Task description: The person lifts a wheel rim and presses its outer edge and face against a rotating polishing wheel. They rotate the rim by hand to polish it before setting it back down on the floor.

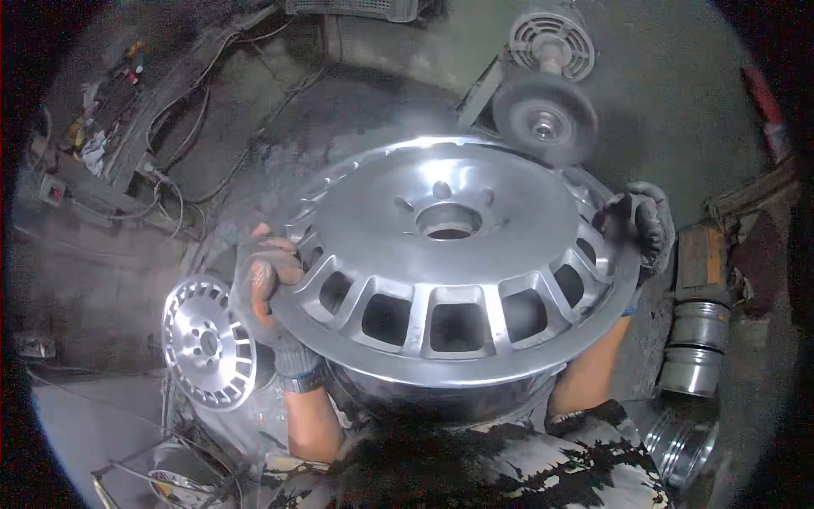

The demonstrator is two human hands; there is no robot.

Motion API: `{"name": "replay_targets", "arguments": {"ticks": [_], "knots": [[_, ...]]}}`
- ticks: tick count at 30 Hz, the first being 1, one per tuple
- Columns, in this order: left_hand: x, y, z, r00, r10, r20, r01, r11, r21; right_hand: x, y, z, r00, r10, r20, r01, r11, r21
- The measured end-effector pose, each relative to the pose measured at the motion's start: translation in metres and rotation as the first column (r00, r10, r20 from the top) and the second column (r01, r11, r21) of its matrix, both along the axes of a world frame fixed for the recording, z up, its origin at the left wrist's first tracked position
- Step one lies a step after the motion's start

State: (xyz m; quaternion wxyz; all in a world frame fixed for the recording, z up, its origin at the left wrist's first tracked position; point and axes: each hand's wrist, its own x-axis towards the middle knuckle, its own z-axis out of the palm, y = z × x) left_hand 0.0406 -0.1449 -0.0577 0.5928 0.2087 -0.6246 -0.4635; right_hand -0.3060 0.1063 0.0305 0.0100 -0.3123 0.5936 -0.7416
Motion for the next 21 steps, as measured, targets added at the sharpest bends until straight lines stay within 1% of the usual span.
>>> {"name": "replay_targets", "arguments": {"ticks": [1, 2, 4, 5, 6, 7, 8, 10, 11, 14, 16, 18, 20, 21], "knots": [[-0.002, -0.003, -0.001, 1.000, 0.014, -0.018, -0.013, 1.000, 0.014, -0.001, -0.002, 0.000, 1.000, -0.011, -0.025, 0.011, 1.000, 0.000], [-0.006, 0.001, -0.001, 0.995, 0.052, -0.084, -0.040, 0.990, 0.137, -0.002, -0.004, 0.000, 0.999, -0.017, -0.048, 0.017, 1.000, -0.001], [-0.019, 0.014, 0.014, 0.968, 0.158, -0.197, -0.074, 0.924, 0.376, -0.002, -0.008, 0.000, 0.999, 0.025, -0.025, -0.025, 1.000, 0.000], [-0.016, 0.009, 0.013, 0.982, 0.130, -0.138, -0.098, 0.971, 0.217, -0.002, -0.008, 0.001, 0.999, 0.046, -0.015, -0.046, 0.999, -0.001], [-0.011, 0.001, 0.009, 0.991, 0.112, -0.071, -0.108, 0.993, 0.054, -0.005, -0.009, 0.000, 0.999, 0.034, -0.031, -0.034, 0.999, 0.019], [-0.008, -0.003, 0.007, 0.995, 0.104, 0.000, -0.104, 0.989, -0.110, -0.008, -0.008, -0.001, 0.999, 0.023, -0.047, -0.021, 0.999, 0.038], [-0.008, -0.003, 0.007, 0.994, 0.110, 0.012, -0.108, 0.988, -0.113, -0.010, -0.010, -0.001, 0.998, 0.010, -0.064, -0.007, 0.998, 0.056], [-0.009, -0.001, 0.007, 0.993, 0.115, 0.039, -0.110, 0.987, -0.120, -0.009, -0.008, 0.001, 0.992, -0.078, -0.104, 0.088, 0.992, 0.094], [-0.009, 0.001, 0.005, 0.994, 0.104, 0.031, -0.102, 0.993, -0.055, -0.007, -0.004, 0.001, 0.984, -0.127, -0.124, 0.141, 0.984, 0.112], [-0.010, 0.011, -0.003, 0.998, 0.055, -0.012, -0.053, 0.991, 0.126, -0.010, 0.009, -0.001, 0.967, -0.166, -0.194, 0.190, 0.975, 0.115], [-0.014, 0.015, -0.004, 0.998, 0.015, -0.060, -0.001, 0.973, 0.230, 0.003, 0.019, 0.008, 0.986, -0.129, -0.110, 0.140, 0.985, 0.103], [-0.015, 0.012, -0.012, 0.996, -0.069, -0.057, 0.079, 0.977, 0.196, 0.009, 0.028, 0.011, 0.995, -0.100, -0.031, 0.102, 0.991, 0.090], [-0.005, 0.014, -0.018, 0.985, -0.110, -0.133, 0.135, 0.970, 0.202, 0.022, 0.046, 0.018, 0.997, -0.074, 0.015, 0.073, 0.996, 0.058], [-0.007, 0.016, -0.020, 0.976, -0.110, -0.189, 0.154, 0.959, 0.238, 0.009, 0.068, 0.017, 0.999, 0.039, -0.029, -0.035, 0.991, 0.131]]}}
